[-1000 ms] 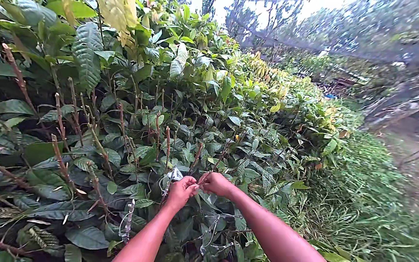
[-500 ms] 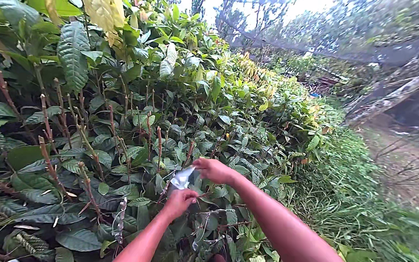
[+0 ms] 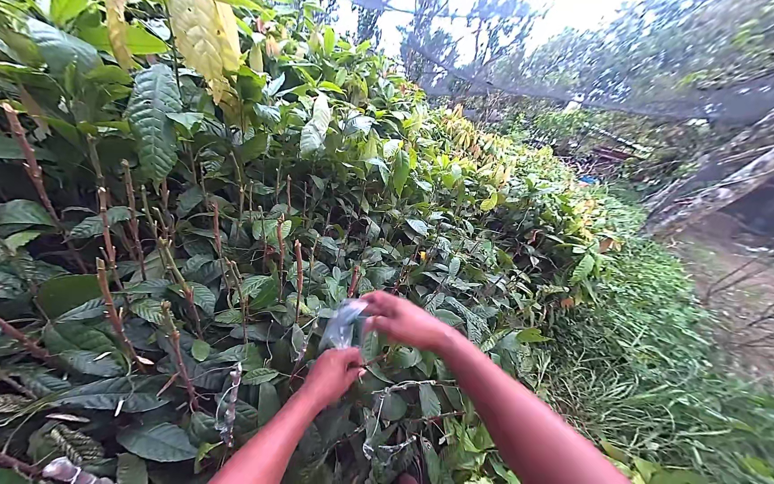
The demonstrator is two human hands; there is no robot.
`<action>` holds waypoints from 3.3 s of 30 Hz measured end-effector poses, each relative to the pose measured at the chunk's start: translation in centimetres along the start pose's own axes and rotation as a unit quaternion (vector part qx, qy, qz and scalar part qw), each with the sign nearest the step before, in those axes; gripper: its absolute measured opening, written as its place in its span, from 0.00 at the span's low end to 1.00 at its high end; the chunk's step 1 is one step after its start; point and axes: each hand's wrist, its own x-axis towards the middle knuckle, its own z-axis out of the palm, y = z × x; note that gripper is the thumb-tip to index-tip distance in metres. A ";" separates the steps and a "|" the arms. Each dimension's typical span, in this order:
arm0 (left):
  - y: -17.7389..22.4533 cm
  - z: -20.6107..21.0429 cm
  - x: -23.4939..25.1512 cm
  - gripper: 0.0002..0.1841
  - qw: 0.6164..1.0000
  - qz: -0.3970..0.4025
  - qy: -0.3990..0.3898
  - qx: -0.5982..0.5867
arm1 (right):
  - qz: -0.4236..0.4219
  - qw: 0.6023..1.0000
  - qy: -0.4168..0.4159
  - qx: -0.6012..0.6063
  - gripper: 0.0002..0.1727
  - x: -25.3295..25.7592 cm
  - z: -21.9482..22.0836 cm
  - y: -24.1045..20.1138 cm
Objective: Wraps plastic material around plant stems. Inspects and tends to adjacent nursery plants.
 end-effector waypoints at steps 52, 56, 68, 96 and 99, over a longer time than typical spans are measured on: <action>3.5 -2.3 -1.4 0.20 0.995 0.036 -0.047 0.084 | 0.025 0.994 0.052 -0.092 0.28 -3.1 0.6 0.9; 3.7 -2.8 -1.8 0.20 0.999 0.012 -0.030 0.044 | 0.007 0.995 0.058 -0.082 0.18 -4.2 2.2 -1.8; 2.9 -2.3 -2.0 0.18 0.994 0.025 0.100 0.048 | 0.095 0.994 0.028 -0.043 0.16 -4.8 1.0 -0.3; 2.6 -1.9 -1.7 0.08 0.945 -0.003 0.165 -0.283 | 0.010 0.976 0.081 -0.204 0.16 0.2 3.8 0.8; 2.5 -2.6 -0.6 0.06 0.939 -0.010 0.197 -0.280 | -0.104 0.973 -0.010 -0.204 0.11 -3.4 10.6 -3.4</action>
